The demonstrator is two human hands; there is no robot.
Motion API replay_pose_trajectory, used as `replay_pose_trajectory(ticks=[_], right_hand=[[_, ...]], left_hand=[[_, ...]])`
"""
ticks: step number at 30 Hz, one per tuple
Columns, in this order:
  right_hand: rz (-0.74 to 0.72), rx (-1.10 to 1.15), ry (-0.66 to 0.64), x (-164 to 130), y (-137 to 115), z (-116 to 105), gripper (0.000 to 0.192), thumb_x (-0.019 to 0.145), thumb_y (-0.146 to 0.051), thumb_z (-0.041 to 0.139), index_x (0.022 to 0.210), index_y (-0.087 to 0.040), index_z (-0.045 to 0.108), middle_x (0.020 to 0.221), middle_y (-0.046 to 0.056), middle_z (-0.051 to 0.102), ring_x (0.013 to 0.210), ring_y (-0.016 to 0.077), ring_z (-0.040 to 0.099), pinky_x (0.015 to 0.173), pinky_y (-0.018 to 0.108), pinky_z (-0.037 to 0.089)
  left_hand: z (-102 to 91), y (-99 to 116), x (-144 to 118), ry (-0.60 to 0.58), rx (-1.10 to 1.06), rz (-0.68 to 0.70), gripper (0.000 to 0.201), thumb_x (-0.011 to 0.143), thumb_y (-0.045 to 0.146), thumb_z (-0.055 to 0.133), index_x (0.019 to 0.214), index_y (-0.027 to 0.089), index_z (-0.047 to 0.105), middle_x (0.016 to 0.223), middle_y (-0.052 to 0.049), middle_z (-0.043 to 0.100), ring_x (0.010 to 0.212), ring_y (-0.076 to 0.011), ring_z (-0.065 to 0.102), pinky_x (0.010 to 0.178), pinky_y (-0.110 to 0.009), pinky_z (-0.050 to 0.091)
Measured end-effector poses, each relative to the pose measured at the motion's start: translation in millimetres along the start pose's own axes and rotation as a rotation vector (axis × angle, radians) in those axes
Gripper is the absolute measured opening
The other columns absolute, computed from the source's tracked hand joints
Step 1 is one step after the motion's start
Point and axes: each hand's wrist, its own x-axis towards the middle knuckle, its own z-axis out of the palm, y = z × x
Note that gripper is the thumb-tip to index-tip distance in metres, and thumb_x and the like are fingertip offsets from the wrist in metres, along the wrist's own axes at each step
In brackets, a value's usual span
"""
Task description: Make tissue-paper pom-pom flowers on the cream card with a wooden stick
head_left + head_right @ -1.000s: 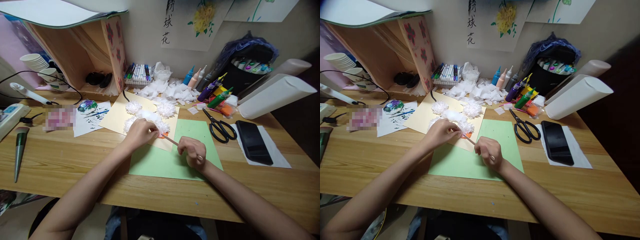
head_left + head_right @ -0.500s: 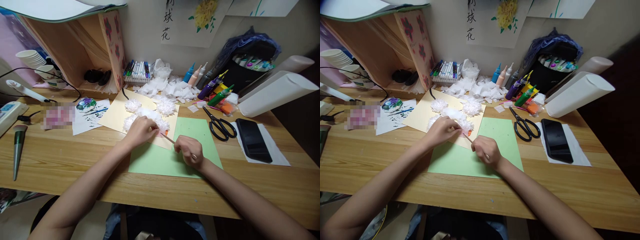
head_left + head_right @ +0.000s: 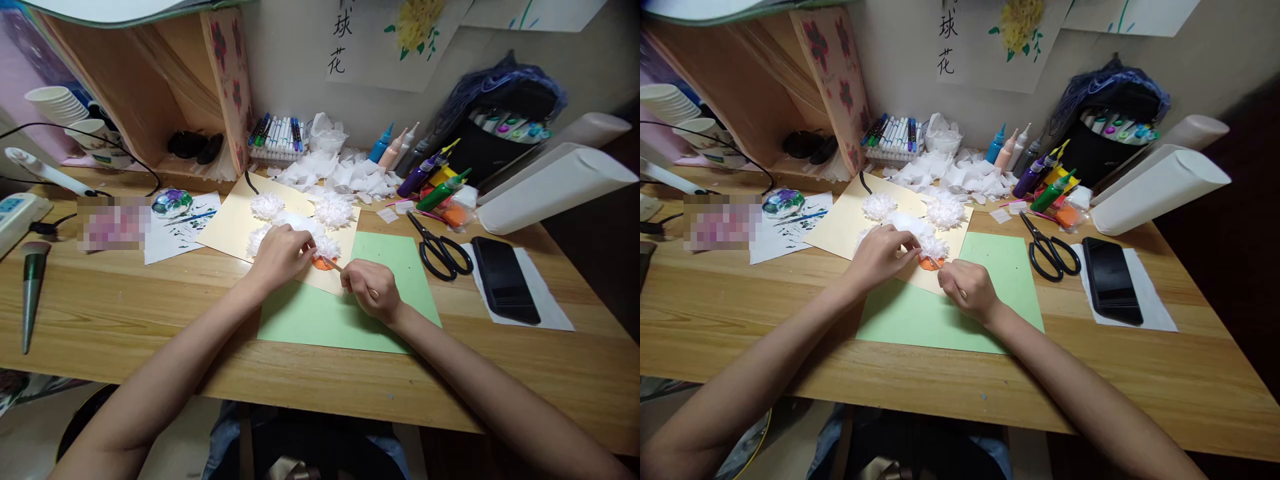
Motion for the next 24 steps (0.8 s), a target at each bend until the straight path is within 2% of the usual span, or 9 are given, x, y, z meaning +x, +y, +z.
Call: replay_pose_trajectory(ticks=[3,6,11,16,18,20,22,24], right_hand=[[0.112,0.006,0.018,7.8,-3.0,1.4,0.043,0.096,-0.026,0.03,0.055,-0.02,0.044,0.047,-0.001,0.048,0.044,0.0104,0.044,0.049,0.026,0.035],[0.349,0.084,0.066,22.3,-9.4,2.5,0.053,0.097,-0.036,0.029,0.049,-0.02,0.044,0.042,-0.001,0.048,0.04,0.0088,0.044,0.048,0.025,0.037],[0.743,0.403,0.165,46.9,-8.9,0.3,0.055,0.089,-0.057,0.039,0.052,-0.018,0.05,0.037,-0.001,0.05,0.035,0.0086,0.048,0.039,0.021,0.037],[0.968,0.718,0.16,41.5,9.9,-6.3,0.057,0.081,-0.066,0.045,0.057,-0.016,0.055,0.04,0.002,0.056,0.036,0.011,0.053,0.034,0.02,0.037],[0.977,0.771,0.17,31.7,12.7,-8.0,0.054,0.082,-0.064,0.045,0.06,-0.016,0.056,0.044,0.003,0.059,0.039,0.0114,0.055,0.037,0.021,0.041],[0.915,0.752,0.167,20.9,10.4,-8.9,0.05,0.086,-0.059,0.043,0.064,-0.016,0.057,0.048,0.003,0.061,0.043,0.0121,0.057,0.04,0.022,0.042],[0.793,0.653,0.144,11.2,5.2,-9.4,0.047,0.09,-0.052,0.039,0.066,-0.017,0.057,0.052,0.003,0.062,0.047,0.0127,0.059,0.043,0.023,0.043],[0.608,0.476,0.089,4.0,0.1,-10.2,0.044,0.094,-0.044,0.035,0.066,-0.018,0.058,0.054,0.003,0.062,0.05,0.0123,0.058,0.047,0.024,0.043]], left_hand=[[-3.2,2.0,-2.4,-0.026,0.097,-0.053,0.016,0.085,0.029,0.055,0.084,0.02,0.068,0.076,-0.005,0.068,0.075,-0.0209,0.059,0.065,-0.03,0.038],[-5.1,3.2,-3.5,-0.047,0.178,-0.071,0.019,0.085,0.029,0.052,0.084,0.02,0.069,0.077,-0.007,0.066,0.072,-0.0211,0.06,0.06,-0.029,0.037],[-6.1,2.4,-2.9,-0.081,0.189,-0.079,0.019,0.084,0.028,0.051,0.082,0.021,0.068,0.077,-0.006,0.067,0.072,-0.021,0.061,0.058,-0.029,0.034],[-5.1,3.3,-3.2,-0.108,0.145,-0.075,0.017,0.08,0.027,0.053,0.079,0.021,0.069,0.076,-0.005,0.068,0.07,-0.0192,0.06,0.057,-0.028,0.033],[-4.2,4.2,-3.7,-0.105,0.147,-0.071,0.017,0.079,0.026,0.053,0.077,0.021,0.069,0.074,-0.005,0.067,0.068,-0.019,0.059,0.055,-0.028,0.032],[-3.2,4.9,-4.0,-0.097,0.151,-0.068,0.017,0.078,0.025,0.053,0.075,0.02,0.069,0.072,-0.005,0.066,0.067,-0.0189,0.059,0.055,-0.028,0.031],[-2.5,5.1,-4.0,-0.09,0.143,-0.066,0.017,0.077,0.024,0.053,0.075,0.02,0.069,0.072,-0.005,0.066,0.066,-0.0188,0.058,0.055,-0.028,0.032],[-2.0,5.2,-3.7,-0.081,0.135,-0.067,0.017,0.077,0.025,0.053,0.075,0.021,0.069,0.072,-0.005,0.066,0.067,-0.0188,0.058,0.055,-0.028,0.032]])
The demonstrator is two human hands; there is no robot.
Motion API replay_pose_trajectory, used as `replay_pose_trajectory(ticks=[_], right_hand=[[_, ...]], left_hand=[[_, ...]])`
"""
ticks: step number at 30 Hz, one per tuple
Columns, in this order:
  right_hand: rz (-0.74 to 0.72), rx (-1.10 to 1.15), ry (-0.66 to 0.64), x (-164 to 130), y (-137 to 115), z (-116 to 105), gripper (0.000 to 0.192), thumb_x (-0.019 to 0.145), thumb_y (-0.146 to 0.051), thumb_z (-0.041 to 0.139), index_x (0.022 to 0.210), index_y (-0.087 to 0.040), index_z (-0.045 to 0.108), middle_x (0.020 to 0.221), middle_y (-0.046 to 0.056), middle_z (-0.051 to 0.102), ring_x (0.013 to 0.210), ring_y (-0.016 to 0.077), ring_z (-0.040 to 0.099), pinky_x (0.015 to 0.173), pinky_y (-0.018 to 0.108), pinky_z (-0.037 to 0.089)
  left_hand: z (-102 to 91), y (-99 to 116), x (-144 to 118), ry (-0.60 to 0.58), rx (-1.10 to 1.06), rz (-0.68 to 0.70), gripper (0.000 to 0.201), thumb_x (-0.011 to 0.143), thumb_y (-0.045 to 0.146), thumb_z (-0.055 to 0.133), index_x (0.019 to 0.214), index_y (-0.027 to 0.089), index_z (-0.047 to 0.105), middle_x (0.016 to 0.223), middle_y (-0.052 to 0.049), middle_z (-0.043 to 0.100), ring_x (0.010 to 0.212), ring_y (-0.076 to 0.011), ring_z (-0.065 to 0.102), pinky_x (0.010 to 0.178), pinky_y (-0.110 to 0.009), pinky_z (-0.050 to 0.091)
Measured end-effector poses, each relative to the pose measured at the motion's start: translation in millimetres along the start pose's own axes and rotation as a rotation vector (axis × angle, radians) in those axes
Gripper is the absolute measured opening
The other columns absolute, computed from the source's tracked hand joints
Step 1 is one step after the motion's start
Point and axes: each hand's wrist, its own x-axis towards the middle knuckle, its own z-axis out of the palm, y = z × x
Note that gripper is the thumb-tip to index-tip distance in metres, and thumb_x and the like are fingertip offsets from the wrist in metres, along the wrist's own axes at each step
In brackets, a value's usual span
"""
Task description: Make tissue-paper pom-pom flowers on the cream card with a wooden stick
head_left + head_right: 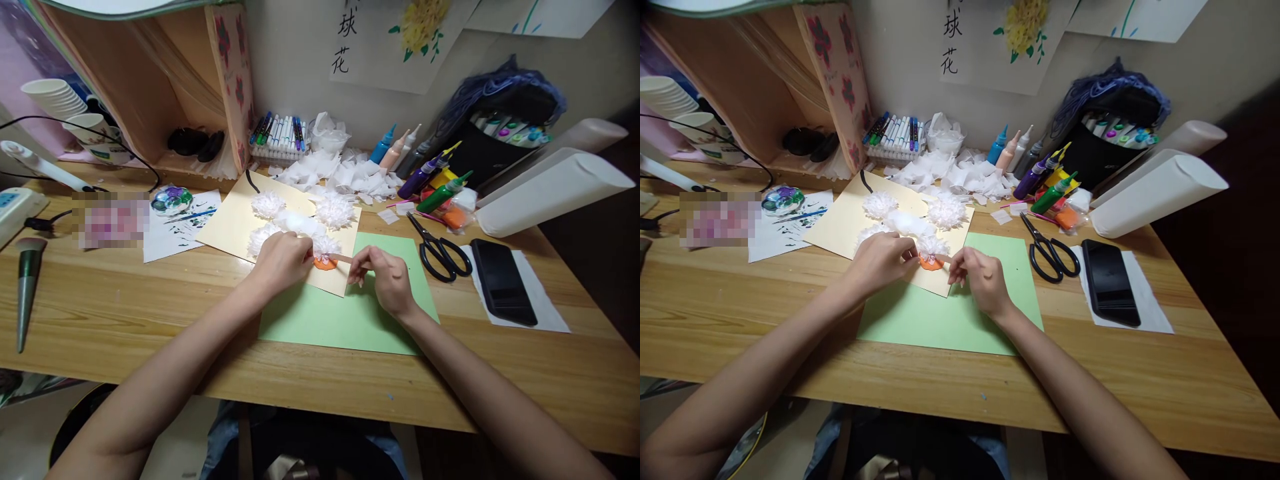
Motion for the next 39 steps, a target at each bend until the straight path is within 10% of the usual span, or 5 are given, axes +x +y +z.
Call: replay_pose_trajectory(ticks=[7,21,31,39], right_hand=[[-0.536,-0.401,-0.077,-4.5,-3.3,-0.9,0.041,0.095,-0.022,0.028,0.064,-0.019,0.054,0.053,0.0,0.059,0.05,0.0101,0.054,0.053,0.024,0.043],[-0.473,-0.393,-0.097,2.9,3.7,5.5,0.041,0.096,-0.024,0.03,0.064,-0.018,0.054,0.052,0.0,0.057,0.05,0.0106,0.054,0.053,0.024,0.043],[0.2,0.134,0.096,31.9,-14.9,14.3,0.055,0.084,-0.065,0.041,0.056,-0.018,0.05,0.04,-0.001,0.05,0.036,0.0106,0.051,0.035,0.021,0.036],[-0.131,-0.081,0.071,-3.7,-8.3,-4.8,0.055,0.092,-0.052,0.033,0.056,-0.019,0.057,0.047,0.001,0.057,0.045,0.0114,0.05,0.048,0.027,0.038]], left_hand=[[0.0,-0.1,0.3,0.01,-0.002,-0.001,0.016,0.077,0.024,0.053,0.074,0.021,0.068,0.071,-0.004,0.066,0.066,-0.0186,0.058,0.055,-0.028,0.031],[0.9,-0.1,-0.5,0.015,0.018,0.013,0.018,0.078,0.024,0.052,0.075,0.021,0.069,0.071,-0.005,0.066,0.066,-0.0195,0.059,0.056,-0.028,0.033],[-1.2,0.8,-0.2,-0.006,0.016,0.005,0.017,0.079,0.023,0.052,0.076,0.019,0.069,0.073,-0.007,0.067,0.069,-0.021,0.061,0.057,-0.029,0.036],[1.2,0.2,-1.3,0.008,0.002,0.016,0.017,0.079,0.023,0.052,0.075,0.02,0.068,0.072,-0.006,0.065,0.066,-0.0197,0.059,0.056,-0.029,0.035]])
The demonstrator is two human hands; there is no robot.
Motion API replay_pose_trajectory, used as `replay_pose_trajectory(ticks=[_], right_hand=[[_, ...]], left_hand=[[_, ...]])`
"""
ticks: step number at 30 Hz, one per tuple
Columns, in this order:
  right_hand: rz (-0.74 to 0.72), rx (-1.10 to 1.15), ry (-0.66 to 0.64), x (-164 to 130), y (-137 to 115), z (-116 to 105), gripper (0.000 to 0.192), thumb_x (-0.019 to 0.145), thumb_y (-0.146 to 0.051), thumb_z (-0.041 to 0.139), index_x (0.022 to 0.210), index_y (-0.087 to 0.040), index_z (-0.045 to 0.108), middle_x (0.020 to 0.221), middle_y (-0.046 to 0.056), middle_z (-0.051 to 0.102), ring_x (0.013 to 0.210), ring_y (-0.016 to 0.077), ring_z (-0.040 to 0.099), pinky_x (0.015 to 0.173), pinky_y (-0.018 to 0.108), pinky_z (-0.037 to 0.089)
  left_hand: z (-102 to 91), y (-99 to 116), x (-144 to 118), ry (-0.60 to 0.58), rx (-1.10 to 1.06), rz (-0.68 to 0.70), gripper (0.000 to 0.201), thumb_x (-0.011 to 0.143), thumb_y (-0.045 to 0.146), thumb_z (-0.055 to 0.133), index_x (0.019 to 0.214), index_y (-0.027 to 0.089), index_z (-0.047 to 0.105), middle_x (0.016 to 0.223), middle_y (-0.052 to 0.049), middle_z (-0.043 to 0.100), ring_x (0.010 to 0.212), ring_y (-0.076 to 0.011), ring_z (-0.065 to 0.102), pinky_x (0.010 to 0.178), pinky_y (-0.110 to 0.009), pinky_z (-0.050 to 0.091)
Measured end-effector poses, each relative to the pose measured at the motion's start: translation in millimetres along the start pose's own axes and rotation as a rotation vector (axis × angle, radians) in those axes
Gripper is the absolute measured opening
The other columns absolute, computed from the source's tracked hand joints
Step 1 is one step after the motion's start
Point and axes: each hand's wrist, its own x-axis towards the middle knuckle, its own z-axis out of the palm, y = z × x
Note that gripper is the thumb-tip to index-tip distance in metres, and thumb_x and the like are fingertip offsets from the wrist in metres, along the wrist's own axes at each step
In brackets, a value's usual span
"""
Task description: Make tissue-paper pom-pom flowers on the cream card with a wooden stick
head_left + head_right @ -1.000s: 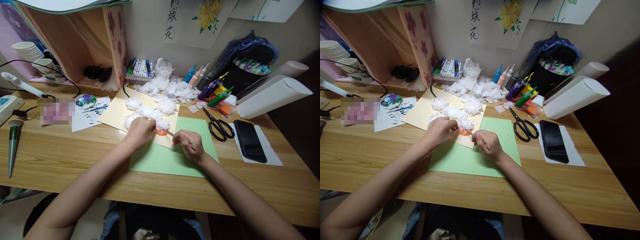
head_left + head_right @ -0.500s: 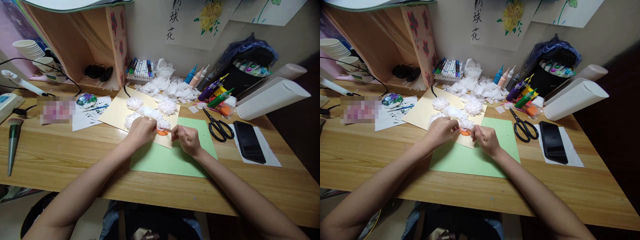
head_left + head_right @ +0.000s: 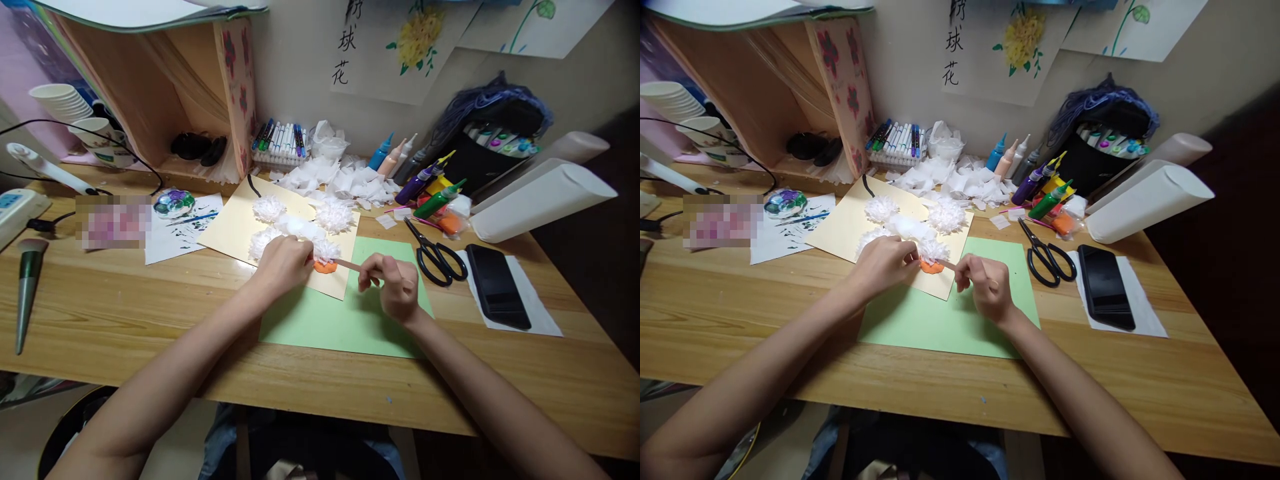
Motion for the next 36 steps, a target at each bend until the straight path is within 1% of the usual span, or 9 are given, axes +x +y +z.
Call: replay_pose_trajectory(ticks=[3,8,10,13,17,19,25,31,36], right_hand=[[-0.046,0.016,0.096,-8.8,8.0,-2.6,0.056,0.092,-0.052,0.03,0.054,-0.02,0.057,0.045,0.002,0.056,0.045,0.0127,0.048,0.049,0.028,0.037],[0.089,0.135,0.216,-7.8,18.2,2.1,0.057,0.09,-0.054,0.029,0.051,-0.021,0.055,0.04,0.001,0.051,0.041,0.0134,0.045,0.044,0.029,0.033],[0.121,0.166,0.199,-6.8,19.5,4.1,0.058,0.089,-0.055,0.029,0.051,-0.021,0.055,0.04,0.001,0.05,0.04,0.0133,0.045,0.043,0.028,0.033],[0.122,0.182,0.172,-7.0,19.8,5.1,0.058,0.089,-0.057,0.028,0.052,-0.021,0.055,0.04,0.001,0.05,0.04,0.0135,0.046,0.042,0.028,0.033],[0.122,0.168,0.184,-7.4,19.4,4.5,0.059,0.089,-0.056,0.027,0.051,-0.021,0.054,0.04,0.001,0.049,0.04,0.0134,0.046,0.042,0.027,0.033],[0.123,0.17,0.188,-7.3,19.0,4.4,0.058,0.089,-0.056,0.027,0.051,-0.021,0.054,0.04,0.001,0.049,0.039,0.013,0.045,0.041,0.027,0.033],[0.123,0.185,0.171,-7.0,16.8,5.3,0.058,0.089,-0.056,0.029,0.051,-0.02,0.054,0.039,0.001,0.049,0.038,0.0125,0.045,0.04,0.026,0.034],[0.133,0.175,0.157,-6.9,16.3,5.7,0.058,0.088,-0.057,0.029,0.051,-0.02,0.054,0.04,0.001,0.049,0.037,0.0127,0.046,0.039,0.026,0.035],[0.133,0.171,0.148,-6.4,17.0,6.7,0.058,0.088,-0.057,0.029,0.051,-0.02,0.054,0.04,0.0,0.049,0.038,0.0126,0.046,0.04,0.026,0.036]], left_hand=[[-8.7,-6.6,1.7,0.022,-0.04,-0.002,0.015,0.081,0.025,0.054,0.077,0.021,0.068,0.075,-0.005,0.066,0.072,-0.02,0.058,0.061,-0.03,0.037],[-23.6,-27.2,13.9,0.228,0.035,-0.069,0.019,0.083,0.028,0.058,0.097,0.019,0.065,0.098,-0.007,0.066,0.097,-0.0257,0.052,0.08,-0.035,0.04],[-21.7,-32.2,21.2,0.206,0.107,-0.07,0.027,0.08,0.031,0.062,0.103,0.018,0.064,0.105,-0.01,0.062,0.102,-0.0287,0.049,0.082,-0.038,0.038],[-11.6,-33.3,31.5,0.126,0.158,0.012,0.031,0.078,0.033,0.064,0.106,0.02,0.064,0.108,-0.011,0.06,0.104,-0.0296,0.047,0.083,-0.04,0.036],[-1.9,-31.5,39.3,0.081,0.168,0.094,0.015,0.083,0.026,0.057,0.094,0.022,0.067,0.104,-0.009,0.064,0.1,-0.0266,0.049,0.08,-0.039,0.032],[-1.3,-31.8,40.0,0.079,0.136,0.11,0.016,0.087,0.022,0.051,0.086,0.021,0.067,0.099,-0.008,0.067,0.097,-0.0242,0.052,0.077,-0.038,0.031],[-3.1,-33.3,35.5,0.172,-0.008,0.024,0.026,0.092,0.03,0.045,0.084,0.019,0.067,0.092,-0.005,0.07,0.092,-0.0215,0.055,0.076,-0.036,0.029],[-3.1,-32.8,32.4,0.157,-0.123,-0.07,0.028,0.092,0.033,0.045,0.086,0.019,0.068,0.095,-0.004,0.071,0.095,-0.0216,0.056,0.079,-0.036,0.031],[-1.3,-33.2,32.9,0.187,-0.16,-0.086,0.028,0.09,0.033,0.046,0.084,0.02,0.07,0.097,-0.004,0.071,0.096,-0.0217,0.056,0.081,-0.036,0.032]])
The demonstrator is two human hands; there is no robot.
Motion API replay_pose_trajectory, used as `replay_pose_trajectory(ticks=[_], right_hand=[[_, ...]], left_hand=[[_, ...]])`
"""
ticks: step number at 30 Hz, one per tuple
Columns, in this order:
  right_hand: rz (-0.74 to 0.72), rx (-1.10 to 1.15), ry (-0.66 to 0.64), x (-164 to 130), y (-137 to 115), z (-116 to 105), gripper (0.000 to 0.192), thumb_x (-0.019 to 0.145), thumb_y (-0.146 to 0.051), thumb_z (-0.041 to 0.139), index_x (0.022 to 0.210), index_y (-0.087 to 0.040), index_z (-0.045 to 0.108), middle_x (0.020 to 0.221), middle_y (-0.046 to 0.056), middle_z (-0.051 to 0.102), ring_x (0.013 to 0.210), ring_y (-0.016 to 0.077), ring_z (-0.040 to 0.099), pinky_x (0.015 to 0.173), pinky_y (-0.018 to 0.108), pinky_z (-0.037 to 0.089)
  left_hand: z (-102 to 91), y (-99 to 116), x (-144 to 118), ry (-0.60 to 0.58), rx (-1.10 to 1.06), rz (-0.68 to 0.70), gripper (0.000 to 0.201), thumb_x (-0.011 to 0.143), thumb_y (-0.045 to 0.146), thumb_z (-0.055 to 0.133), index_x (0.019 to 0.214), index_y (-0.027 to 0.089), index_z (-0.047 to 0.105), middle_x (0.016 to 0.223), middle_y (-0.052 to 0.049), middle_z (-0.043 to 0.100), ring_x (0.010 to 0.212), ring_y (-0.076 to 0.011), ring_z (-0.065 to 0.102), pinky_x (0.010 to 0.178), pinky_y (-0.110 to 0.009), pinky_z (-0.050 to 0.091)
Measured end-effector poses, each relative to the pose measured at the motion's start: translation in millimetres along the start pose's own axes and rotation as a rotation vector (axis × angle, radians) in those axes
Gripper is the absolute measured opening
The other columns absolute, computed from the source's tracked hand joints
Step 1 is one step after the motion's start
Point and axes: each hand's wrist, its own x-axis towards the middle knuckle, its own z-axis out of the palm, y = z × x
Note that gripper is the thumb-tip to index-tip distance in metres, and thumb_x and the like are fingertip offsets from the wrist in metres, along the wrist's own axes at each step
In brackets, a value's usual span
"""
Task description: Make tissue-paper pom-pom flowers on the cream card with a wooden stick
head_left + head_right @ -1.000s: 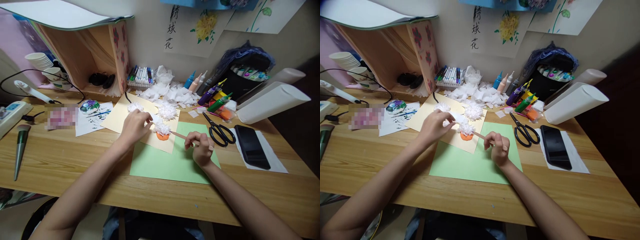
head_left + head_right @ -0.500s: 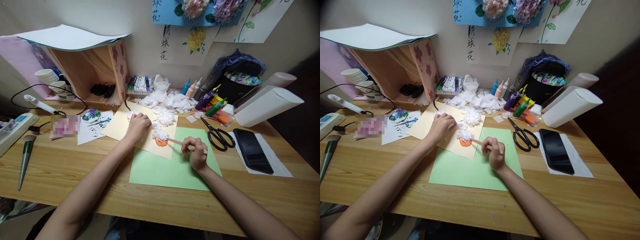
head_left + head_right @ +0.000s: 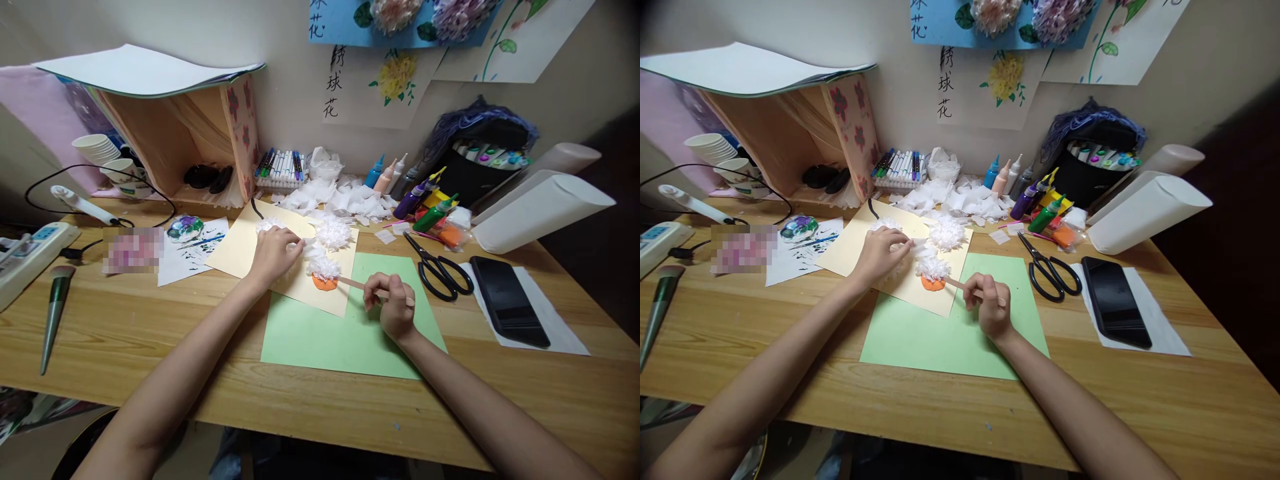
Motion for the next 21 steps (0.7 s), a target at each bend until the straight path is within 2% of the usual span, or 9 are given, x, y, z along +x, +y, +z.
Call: replay_pose_trajectory(ticks=[5,7,9,11,13,14,16,21], right_hand=[[-0.017,0.008,0.021,-2.3,2.5,-2.2,0.057,0.089,-0.054,0.029,0.052,-0.02,0.055,0.041,0.001,0.049,0.039,0.0126,0.046,0.04,0.026,0.035],[-0.043,-0.002,0.008,-3.6,3.0,-3.8,0.057,0.09,-0.053,0.028,0.053,-0.02,0.055,0.041,0.001,0.049,0.04,0.013,0.046,0.041,0.027,0.035],[-0.096,-0.049,-0.048,-4.6,2.7,-4.4,0.056,0.091,-0.052,0.027,0.055,-0.021,0.056,0.043,0.001,0.05,0.042,0.0135,0.047,0.044,0.027,0.037],[-0.183,-0.137,-0.146,-5.1,1.6,-3.0,0.054,0.093,-0.048,0.026,0.057,-0.021,0.056,0.046,0.001,0.053,0.045,0.0135,0.049,0.049,0.028,0.039],[-0.294,-0.229,-0.257,-5.3,0.2,0.1,0.051,0.095,-0.042,0.026,0.06,-0.02,0.056,0.05,0.001,0.056,0.048,0.013,0.05,0.052,0.028,0.04],[-0.346,-0.263,-0.3,-5.5,-0.4,1.9,0.05,0.096,-0.039,0.026,0.061,-0.02,0.056,0.052,0.001,0.056,0.049,0.0127,0.05,0.053,0.028,0.04],[-0.411,-0.306,-0.321,-6.6,-1.4,5.1,0.047,0.096,-0.035,0.025,0.063,-0.02,0.055,0.053,0.001,0.056,0.05,0.0126,0.051,0.053,0.028,0.04],[-0.485,-0.288,-0.179,-12.3,-1.7,7.6,0.046,0.097,-0.03,0.023,0.062,-0.021,0.052,0.053,0.0,0.055,0.051,0.0128,0.05,0.053,0.028,0.039]], left_hand=[[-8.4,2.4,-1.8,0.144,-0.031,-0.018,0.023,0.088,0.033,0.052,0.081,0.021,0.069,0.098,-0.004,0.07,0.098,-0.0206,0.055,0.085,-0.036,0.034],[-18.6,5.3,-5.7,0.149,-0.124,0.018,0.021,0.088,0.032,0.053,0.08,0.021,0.069,0.096,-0.003,0.069,0.096,-0.019,0.055,0.086,-0.034,0.036],[-29.7,8.3,-12.0,0.031,-0.288,0.097,0.021,0.087,0.031,0.053,0.078,0.02,0.068,0.092,-0.002,0.069,0.093,-0.0163,0.057,0.086,-0.031,0.039],[-37.5,10.2,-19.5,-0.179,-0.427,0.146,0.023,0.087,0.032,0.053,0.076,0.019,0.069,0.086,-0.001,0.069,0.087,-0.0143,0.059,0.083,-0.027,0.041],[-38.6,10.5,-26.2,-0.352,-0.487,0.119,0.023,0.087,0.033,0.054,0.077,0.019,0.07,0.081,0.0,0.07,0.079,-0.0134,0.06,0.074,-0.025,0.043],[-36.5,10.1,-28.7,-0.395,-0.48,0.093,0.022,0.086,0.033,0.055,0.078,0.019,0.07,0.078,0.0,0.07,0.075,-0.0132,0.06,0.069,-0.024,0.042],[-28.5,9.0,-31.7,-0.399,-0.407,0.063,0.021,0.085,0.032,0.057,0.078,0.019,0.071,0.076,-0.001,0.071,0.07,-0.0132,0.059,0.062,-0.024,0.04],[-9.7,8.8,-32.8,-0.278,-0.123,0.093,0.017,0.084,0.027,0.059,0.078,0.019,0.073,0.076,-0.004,0.07,0.071,-0.0161,0.058,0.06,-0.026,0.037]])
